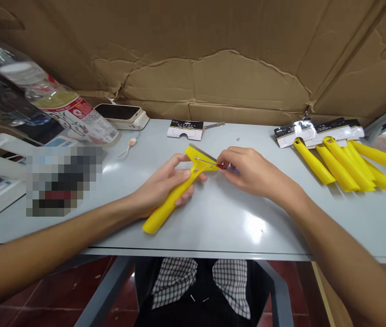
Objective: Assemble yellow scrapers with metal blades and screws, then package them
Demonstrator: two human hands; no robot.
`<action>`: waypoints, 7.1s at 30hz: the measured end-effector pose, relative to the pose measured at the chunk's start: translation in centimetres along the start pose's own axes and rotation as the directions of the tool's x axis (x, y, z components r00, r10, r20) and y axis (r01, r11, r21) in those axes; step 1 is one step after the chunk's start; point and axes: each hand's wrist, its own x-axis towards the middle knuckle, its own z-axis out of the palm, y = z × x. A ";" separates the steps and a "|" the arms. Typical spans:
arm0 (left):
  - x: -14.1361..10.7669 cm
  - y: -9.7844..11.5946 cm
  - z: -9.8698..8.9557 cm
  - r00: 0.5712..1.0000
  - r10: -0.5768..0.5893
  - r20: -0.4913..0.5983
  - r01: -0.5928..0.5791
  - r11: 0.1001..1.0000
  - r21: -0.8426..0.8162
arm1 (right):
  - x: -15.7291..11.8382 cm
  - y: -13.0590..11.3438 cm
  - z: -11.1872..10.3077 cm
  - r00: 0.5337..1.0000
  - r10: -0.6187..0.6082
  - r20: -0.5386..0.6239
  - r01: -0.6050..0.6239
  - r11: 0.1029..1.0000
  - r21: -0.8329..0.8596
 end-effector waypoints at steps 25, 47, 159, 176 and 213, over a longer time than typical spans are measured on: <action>0.0 -0.2 0.1 0.999 0.034 -0.042 -0.033 0.999 0.037 | -0.2 -1.0 -0.8 0.985 -0.067 -0.162 0.059 0.997 -0.056; 0.1 -0.3 0.1 0.998 0.043 -0.036 -0.041 0.998 0.048 | -0.3 -3.5 -1.3 0.945 -0.079 -0.317 0.089 0.996 0.018; 0.3 -0.1 0.1 0.996 -0.001 -0.086 -0.001 1.000 -0.018 | -0.5 -2.7 -1.8 0.970 0.062 -0.234 -0.123 0.960 -0.253; 0.2 -0.1 0.1 0.996 -0.004 -0.089 0.003 1.000 -0.015 | -0.4 -3.1 -2.0 0.970 0.124 -0.211 -0.165 0.967 -0.193; 0.3 0.0 0.2 0.995 -0.007 -0.098 0.006 1.000 -0.007 | -0.6 -2.9 -1.6 0.972 0.118 -0.205 -0.153 0.975 -0.164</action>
